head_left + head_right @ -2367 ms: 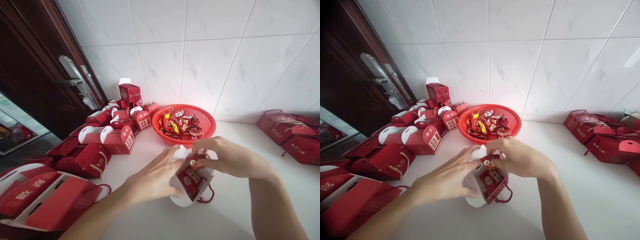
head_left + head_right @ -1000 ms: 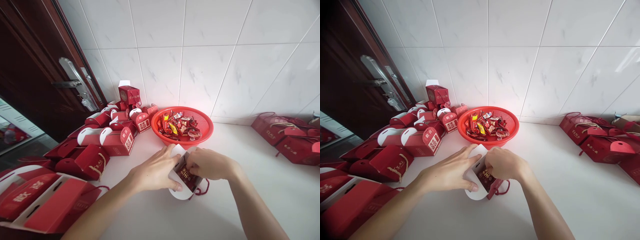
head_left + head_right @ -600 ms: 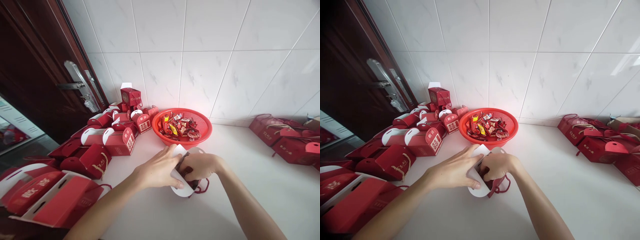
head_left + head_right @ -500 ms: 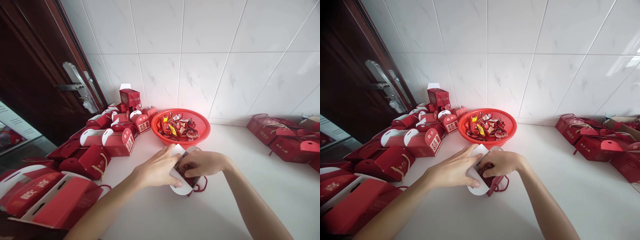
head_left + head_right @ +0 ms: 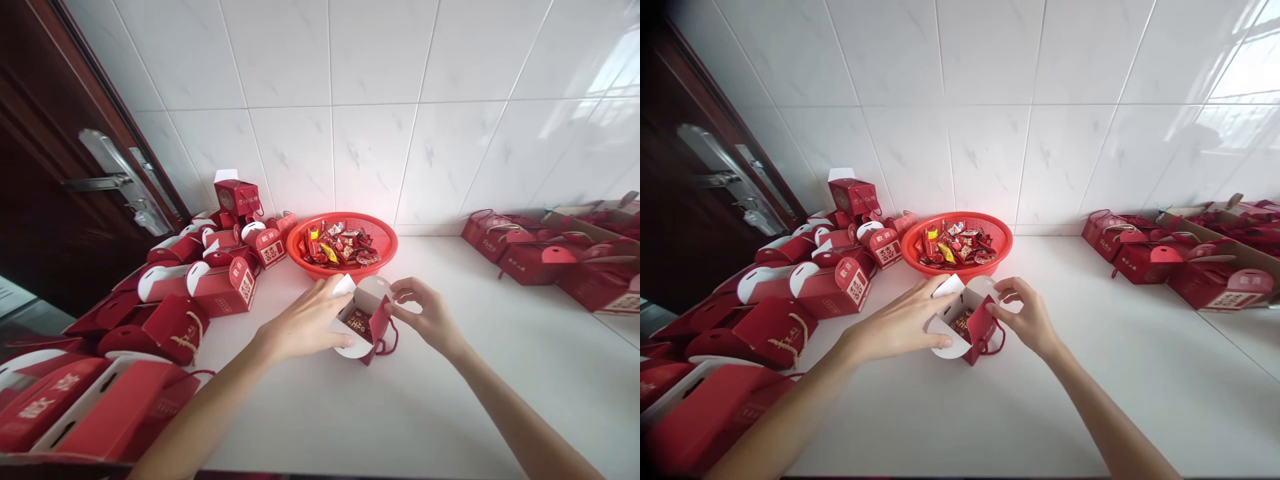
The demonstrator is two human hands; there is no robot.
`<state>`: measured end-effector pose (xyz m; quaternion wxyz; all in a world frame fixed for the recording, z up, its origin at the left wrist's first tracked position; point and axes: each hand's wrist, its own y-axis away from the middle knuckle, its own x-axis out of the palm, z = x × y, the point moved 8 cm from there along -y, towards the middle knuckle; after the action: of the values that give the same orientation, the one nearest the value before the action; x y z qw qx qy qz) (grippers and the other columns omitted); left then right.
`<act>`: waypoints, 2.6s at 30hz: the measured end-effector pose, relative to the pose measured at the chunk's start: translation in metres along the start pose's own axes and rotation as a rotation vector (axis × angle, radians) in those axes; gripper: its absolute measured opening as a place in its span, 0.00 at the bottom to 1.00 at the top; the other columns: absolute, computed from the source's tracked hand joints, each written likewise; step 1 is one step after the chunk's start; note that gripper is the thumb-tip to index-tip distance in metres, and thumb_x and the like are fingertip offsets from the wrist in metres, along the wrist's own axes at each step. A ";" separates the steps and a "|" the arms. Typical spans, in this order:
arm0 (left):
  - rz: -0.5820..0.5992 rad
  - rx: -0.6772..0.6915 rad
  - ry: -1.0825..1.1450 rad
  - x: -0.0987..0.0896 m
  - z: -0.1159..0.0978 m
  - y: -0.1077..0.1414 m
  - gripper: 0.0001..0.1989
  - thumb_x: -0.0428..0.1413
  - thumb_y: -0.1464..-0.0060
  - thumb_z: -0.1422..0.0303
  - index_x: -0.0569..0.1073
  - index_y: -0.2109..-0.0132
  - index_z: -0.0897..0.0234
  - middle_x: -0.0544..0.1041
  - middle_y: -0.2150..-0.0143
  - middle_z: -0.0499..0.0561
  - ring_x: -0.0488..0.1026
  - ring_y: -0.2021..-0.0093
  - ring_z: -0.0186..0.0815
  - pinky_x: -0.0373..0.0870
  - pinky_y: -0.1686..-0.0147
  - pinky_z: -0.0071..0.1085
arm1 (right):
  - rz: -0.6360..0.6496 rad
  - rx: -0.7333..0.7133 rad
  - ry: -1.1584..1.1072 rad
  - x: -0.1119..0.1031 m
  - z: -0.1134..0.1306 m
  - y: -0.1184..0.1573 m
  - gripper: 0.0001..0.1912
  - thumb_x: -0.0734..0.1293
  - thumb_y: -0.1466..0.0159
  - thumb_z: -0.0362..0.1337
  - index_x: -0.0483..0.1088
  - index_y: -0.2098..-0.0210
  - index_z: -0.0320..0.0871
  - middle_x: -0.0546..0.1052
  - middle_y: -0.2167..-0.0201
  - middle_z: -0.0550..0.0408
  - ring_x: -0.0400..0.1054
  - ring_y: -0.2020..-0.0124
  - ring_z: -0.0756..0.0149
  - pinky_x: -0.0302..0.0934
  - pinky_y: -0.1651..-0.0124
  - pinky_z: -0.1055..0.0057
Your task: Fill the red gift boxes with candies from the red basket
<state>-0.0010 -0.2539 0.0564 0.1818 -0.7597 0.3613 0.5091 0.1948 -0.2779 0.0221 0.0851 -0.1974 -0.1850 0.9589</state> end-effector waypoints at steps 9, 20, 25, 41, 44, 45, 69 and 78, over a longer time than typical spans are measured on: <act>0.048 0.207 -0.096 0.008 -0.027 0.003 0.17 0.57 0.37 0.60 0.76 0.44 0.58 0.77 0.41 0.52 0.70 0.40 0.48 0.65 0.42 0.40 | -0.074 0.151 -0.165 0.027 -0.034 0.008 0.26 0.74 0.43 0.55 0.71 0.54 0.46 0.77 0.51 0.46 0.75 0.61 0.58 0.73 0.59 0.58; 0.081 0.211 0.008 0.002 -0.011 -0.009 0.09 0.60 0.42 0.67 0.79 0.53 0.59 0.80 0.50 0.50 0.77 0.49 0.43 0.69 0.50 0.34 | -0.004 -0.134 -0.087 0.034 -0.013 0.006 0.11 0.68 0.33 0.46 0.78 0.56 0.49 0.78 0.51 0.48 0.76 0.55 0.59 0.73 0.53 0.60; -0.054 -0.013 0.000 -0.004 0.009 -0.019 0.18 0.62 0.45 0.62 0.74 0.49 0.59 0.77 0.49 0.52 0.76 0.50 0.45 0.71 0.53 0.37 | 0.069 -0.129 -0.029 0.038 -0.011 0.011 0.13 0.69 0.33 0.49 0.79 0.57 0.48 0.78 0.51 0.46 0.74 0.49 0.53 0.71 0.48 0.57; 0.078 0.057 0.322 0.030 0.030 -0.046 0.28 0.62 0.47 0.49 0.71 0.44 0.56 0.69 0.37 0.56 0.70 0.42 0.46 0.68 0.43 0.40 | -0.081 0.114 -0.057 0.014 -0.046 0.008 0.23 0.65 0.35 0.58 0.75 0.57 0.45 0.81 0.58 0.46 0.76 0.58 0.55 0.71 0.53 0.58; 0.030 0.075 0.316 0.031 0.032 -0.048 0.19 0.55 0.39 0.51 0.71 0.47 0.57 0.74 0.45 0.52 0.72 0.47 0.40 0.68 0.46 0.37 | -0.063 0.227 -0.049 0.007 -0.057 0.005 0.27 0.64 0.37 0.62 0.74 0.61 0.43 0.80 0.70 0.49 0.76 0.65 0.55 0.69 0.58 0.59; 0.006 0.079 0.308 0.030 0.031 -0.048 0.17 0.54 0.37 0.53 0.71 0.48 0.57 0.75 0.46 0.51 0.72 0.48 0.40 0.67 0.46 0.36 | -0.040 0.258 -0.052 0.007 -0.059 0.005 0.28 0.64 0.38 0.63 0.74 0.62 0.43 0.79 0.73 0.51 0.75 0.67 0.56 0.69 0.59 0.59; -0.144 -0.167 0.130 0.012 0.029 -0.036 0.15 0.56 0.43 0.52 0.67 0.60 0.59 0.79 0.65 0.49 0.77 0.61 0.45 0.62 0.68 0.33 | 0.393 0.166 -0.253 0.027 0.024 -0.030 0.16 0.73 0.43 0.47 0.75 0.61 0.43 0.77 0.73 0.56 0.68 0.75 0.67 0.66 0.69 0.68; -0.110 -0.114 0.278 0.009 0.039 -0.038 0.20 0.56 0.43 0.47 0.68 0.65 0.61 0.73 0.72 0.45 0.73 0.75 0.37 0.61 0.75 0.30 | 0.548 0.165 0.062 0.068 0.019 -0.041 0.07 0.70 0.51 0.30 0.74 0.71 0.44 0.73 0.78 0.61 0.65 0.78 0.69 0.56 0.79 0.75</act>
<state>0.0042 -0.2062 0.0289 0.1143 -0.8506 0.3114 0.4079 0.1294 -0.2304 0.0304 -0.1556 -0.2615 -0.0434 0.9516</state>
